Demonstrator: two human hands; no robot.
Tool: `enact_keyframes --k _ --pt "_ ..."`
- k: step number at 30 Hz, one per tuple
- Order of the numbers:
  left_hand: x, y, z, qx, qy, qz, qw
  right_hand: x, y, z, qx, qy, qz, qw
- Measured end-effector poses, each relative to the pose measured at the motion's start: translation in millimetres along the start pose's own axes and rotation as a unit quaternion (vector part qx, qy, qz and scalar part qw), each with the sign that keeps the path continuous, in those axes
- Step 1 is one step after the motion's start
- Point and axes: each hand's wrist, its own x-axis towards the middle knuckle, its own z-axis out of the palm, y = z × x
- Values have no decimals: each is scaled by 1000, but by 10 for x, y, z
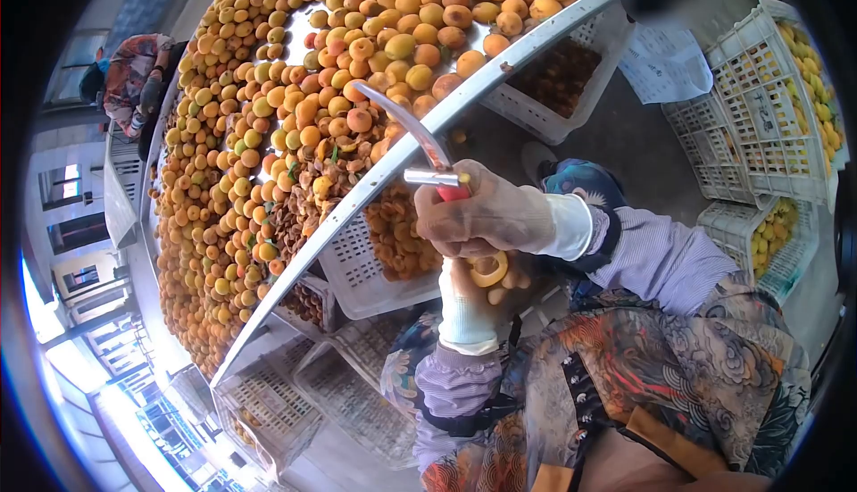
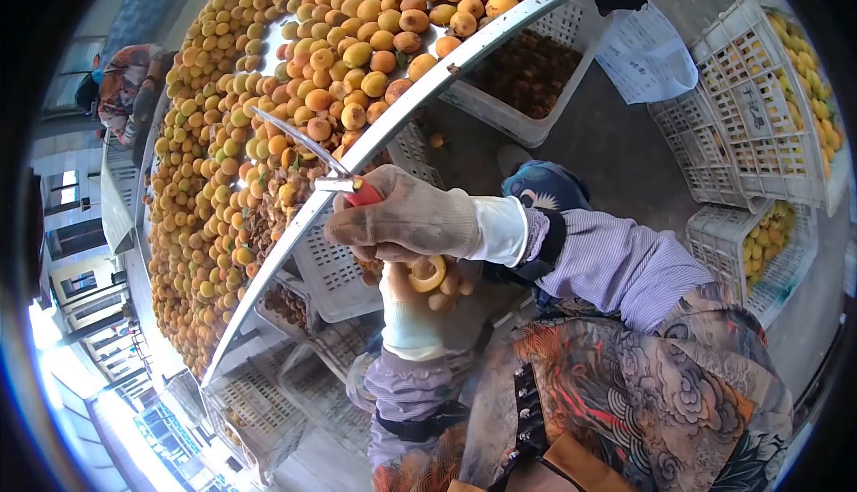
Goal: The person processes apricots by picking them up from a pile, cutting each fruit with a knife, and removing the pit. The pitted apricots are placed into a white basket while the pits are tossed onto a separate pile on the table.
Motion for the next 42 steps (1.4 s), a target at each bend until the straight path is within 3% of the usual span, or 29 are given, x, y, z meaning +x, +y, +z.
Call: enact_keyframes --k 1,4,6,8,10,15,18,21,23,26,27,29,31,33,34,35,37,40,42 --pt "0 -6 32 21 39 10 999 8 25 -23 -1 2 1 1000" --pt "78 -35 -60 10 8 -6 1000 14 68 -63 -19 -33 14 999" --pt "74 33 -25 36 12 -17 999 -12 32 -55 116 -19 -28 993" --pt "57 43 84 63 16 -29 997 11 39 -89 120 20 -1 993" --pt "76 26 235 37 95 41 994 48 28 -82 129 96 44 986" --pt "130 -20 177 52 72 41 995 84 50 -156 184 97 71 976" --pt "110 -12 249 41 118 59 990 78 44 -146 155 70 51 984" --pt "133 -24 158 -27 91 7 995 64 30 -89 143 89 39 985" --pt "173 -68 48 -153 24 -21 988 63 11 -55 143 88 32 985" --pt "198 54 -28 -178 -43 -36 982 67 -24 -49 172 118 21 978" --pt "196 114 3 -174 -42 -37 983 80 -30 -71 176 118 18 977" --pt "181 238 105 -162 10 -44 986 117 -58 -121 210 191 -77 956" --pt "278 367 36 -203 -142 -42 968 130 -93 -182 250 199 -111 941" --pt "318 522 112 -174 -141 5 975 126 -188 -272 261 242 -150 923" --pt "354 607 109 -158 -157 43 974 102 -229 -358 265 217 -164 925" --pt "358 725 124 -117 -96 93 984 76 -256 -403 259 211 -152 930" --pt "488 1032 80 -7 -98 184 978 34 -285 -336 219 248 -134 934" --pt "581 1376 176 249 77 354 898 -5 -270 -324 181 262 -107 942" --pt "705 1632 47 358 128 378 844 -14 -261 -375 205 254 -114 938"
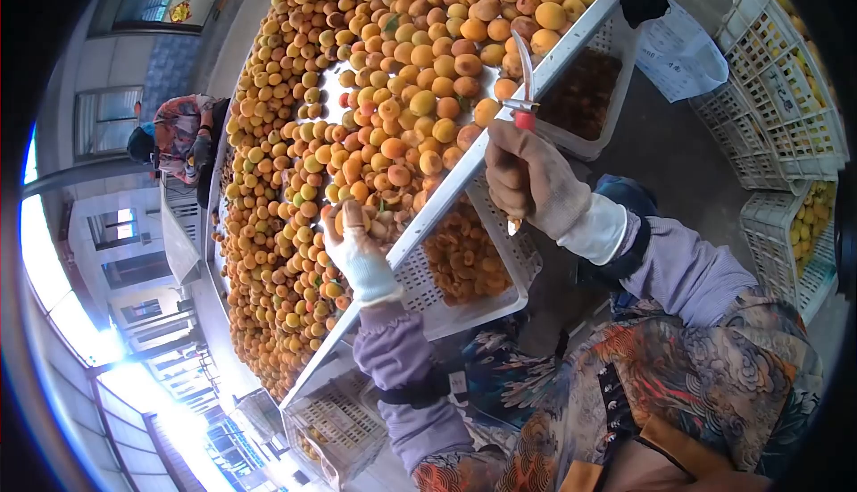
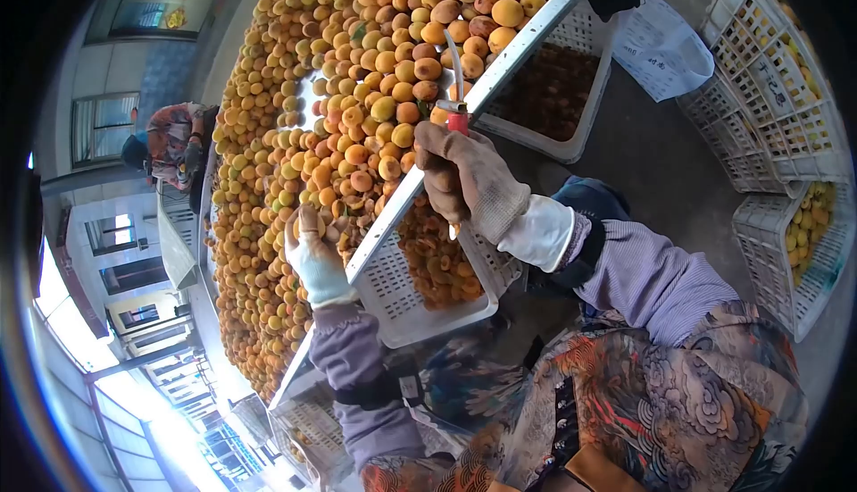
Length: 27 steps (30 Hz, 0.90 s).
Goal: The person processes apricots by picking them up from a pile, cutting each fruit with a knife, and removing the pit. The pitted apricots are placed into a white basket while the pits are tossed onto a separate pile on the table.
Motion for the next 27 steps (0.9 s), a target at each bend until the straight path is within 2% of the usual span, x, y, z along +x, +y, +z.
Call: enact_keyframes --k 1,3,5,7,8,9,11,13,15,17,19,21,23,26,27 --pt "182 -136 -127 36 4 21 999 11 -7 -30 24 -4 2 1000" --pt "378 -120 -156 70 98 20 993 8 -70 -19 31 -6 6 999" --pt "463 -50 -285 112 97 -21 989 -31 -139 5 15 19 5 1000" --pt "450 -63 -293 116 164 40 979 -33 -177 -52 28 32 8 999" --pt "387 -51 -311 112 157 68 979 -41 -218 -81 32 13 1 999" --pt "282 -20 -238 51 188 69 978 -44 -244 -123 37 -6 -5 999" --pt "-190 65 -23 40 119 76 989 -33 -288 -211 50 -31 -9 998" --pt "-667 -103 287 49 -53 60 996 -110 -408 -206 57 -35 -38 997" --pt "-1008 -412 614 90 -183 -61 977 -160 -468 -206 41 -4 -43 998" --pt "-1129 -906 966 27 -200 -79 976 -174 -505 -237 63 -36 -62 995" --pt "-990 -1644 1153 84 -223 -47 970 -185 -539 -290 75 -52 -59 994" --pt "-787 -2388 1372 97 -165 -57 980 -195 -586 -332 84 -84 -72 990" --pt "-315 -2859 1553 202 -203 -305 908 -221 -660 -375 82 -62 -71 992" --pt "105 -3049 1698 173 -212 -290 917 -217 -723 -427 76 -17 -71 994" --pt "238 -3119 1771 160 -215 -282 921 -181 -797 -514 110 -98 -40 988"
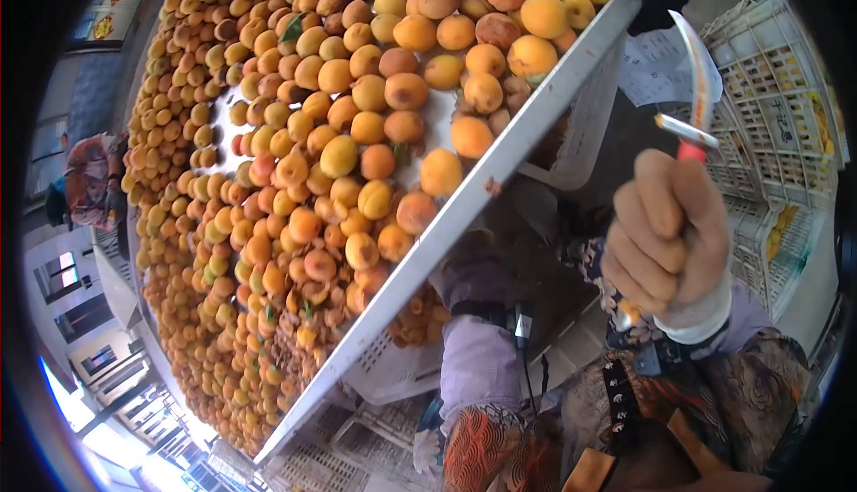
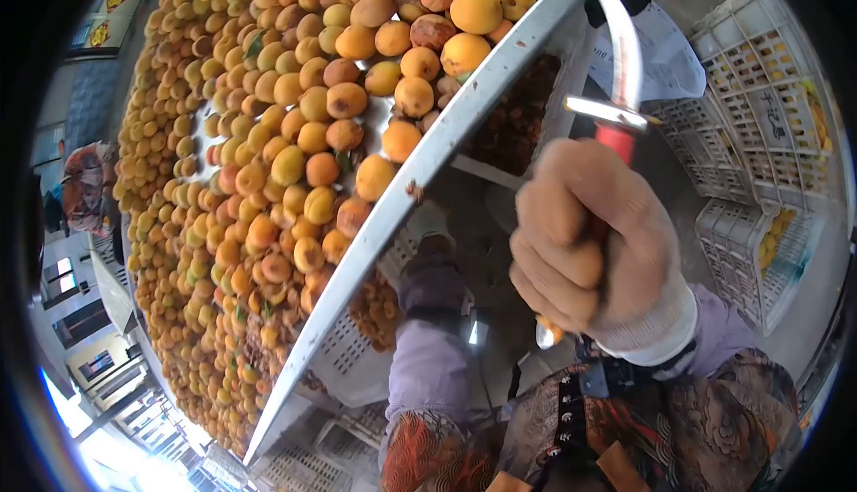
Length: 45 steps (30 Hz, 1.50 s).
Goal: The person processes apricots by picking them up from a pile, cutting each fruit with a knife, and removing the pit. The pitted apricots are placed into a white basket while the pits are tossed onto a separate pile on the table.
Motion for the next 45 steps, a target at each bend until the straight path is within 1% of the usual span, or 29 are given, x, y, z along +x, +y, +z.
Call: enact_keyframes --k 2,8,11,14,18,20,21,22,24,25,26,28,30,31,32,34,35,36,37,38,40,41,42,43,44,45 --pt "305 53 10 -21 -4 23 1000 41 -14 65 -55 102 -38 993" --pt "1088 101 86 -91 -16 89 992 63 -69 -94 -33 101 -38 994" --pt "1310 71 85 -120 -17 118 986 73 -37 -51 -55 173 -29 983" --pt "1403 47 45 -144 -12 145 979 98 -9 -37 -58 200 -26 978" --pt "1418 16 60 -160 -17 180 970 126 12 -14 -44 203 -5 978" --pt "1365 -57 109 -165 -23 192 967 134 50 18 -110 238 -31 965" --pt "1338 -94 144 -168 -28 198 965 52 6 0 -48 227 3 973" --pt "1308 -102 222 -172 -35 203 963 40 2 -2 -47 238 -4 970" --pt "1214 -271 349 -177 -44 206 961 51 24 -12 -71 219 -30 973" --pt "1138 -372 390 -179 -47 206 961 -10 30 -103 -77 143 -45 986" --pt "1035 -452 435 -182 -49 205 960 -35 24 -129 -73 156 -45 984" --pt "836 -601 505 -191 -47 210 958 -22 20 -149 -29 86 -28 995" --pt "591 -729 547 -196 -44 218 955 5 -16 -79 23 78 21 996" --pt "464 -799 561 -198 -42 222 954 -3 4 -50 -27 101 18 994" --pt "344 -855 553 -199 -38 228 952 -1 -42 -38 -55 104 49 992" --pt "51 -699 467 -193 -30 237 952 -58 -60 -134 -54 37 52 997" --pt "-325 -357 333 -12 16 371 928 -75 -52 -127 -46 38 49 997" --pt "-625 -143 248 167 60 487 855 -84 -39 -111 -61 53 43 996" --pt "-789 -125 212 143 68 506 848 -102 -24 -100 -78 65 38 994" --pt "-1003 -76 147 148 71 508 846 -111 -6 -80 -95 76 33 992" --pt "-1481 67 -29 146 78 448 878 -120 41 -36 -132 94 24 986" --pt "-1690 165 -110 64 67 378 921 -118 67 -13 -152 103 18 983" --pt "-1831 219 -187 -20 58 306 950 -117 96 7 -173 109 12 979" --pt "-1889 114 -299 42 112 386 915 -112 130 26 -193 117 8 974" --pt "-1951 78 -391 -124 137 251 950 -105 168 44 -212 122 7 969" --pt "-1985 19 -531 -185 142 202 951 -84 266 -59 -158 128 58 977"
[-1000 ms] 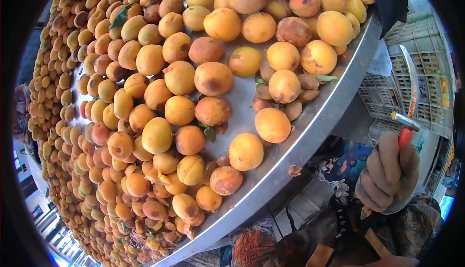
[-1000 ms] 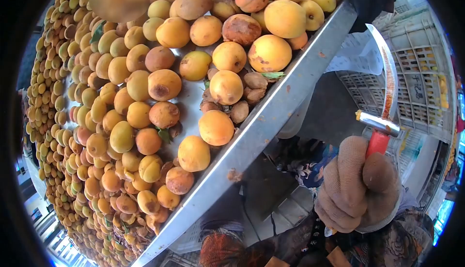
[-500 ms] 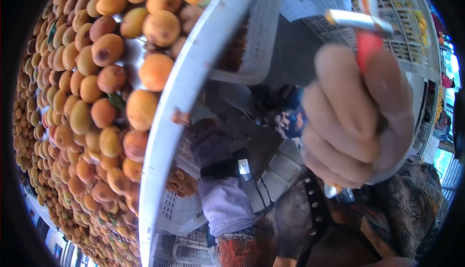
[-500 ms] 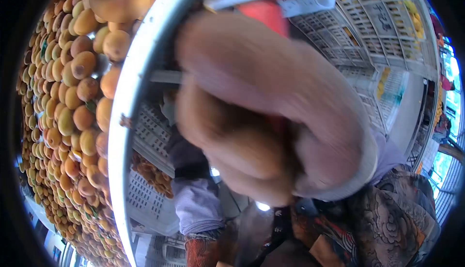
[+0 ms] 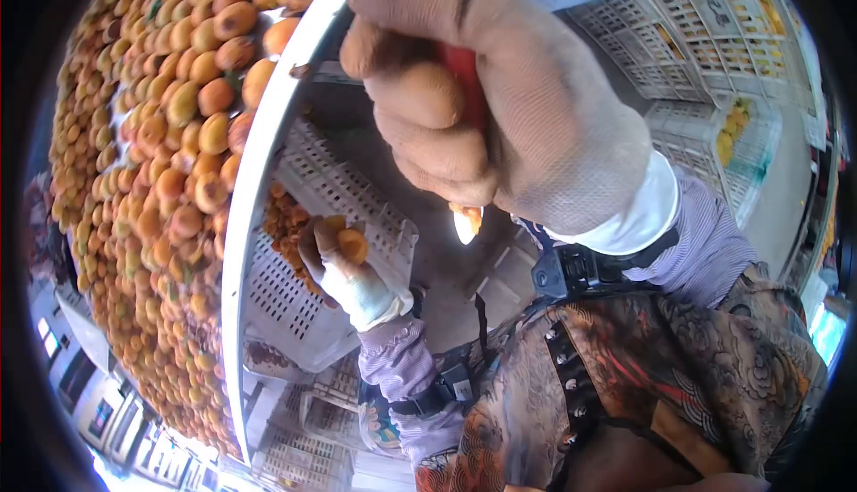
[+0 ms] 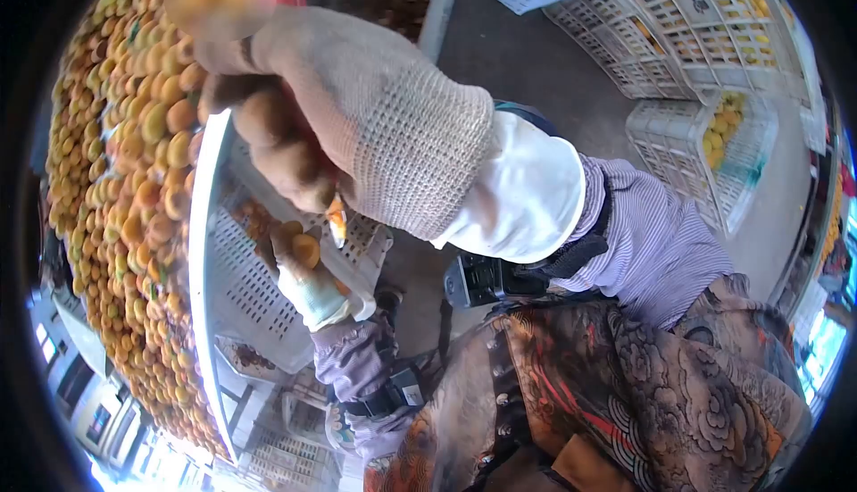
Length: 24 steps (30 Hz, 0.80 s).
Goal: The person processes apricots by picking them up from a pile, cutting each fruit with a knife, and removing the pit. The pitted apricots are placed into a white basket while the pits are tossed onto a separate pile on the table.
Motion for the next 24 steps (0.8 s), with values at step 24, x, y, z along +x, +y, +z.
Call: enact_keyframes --k 24 --pt "711 1695 -683 421 91 337 837 -20 464 582 -259 -24 126 957"
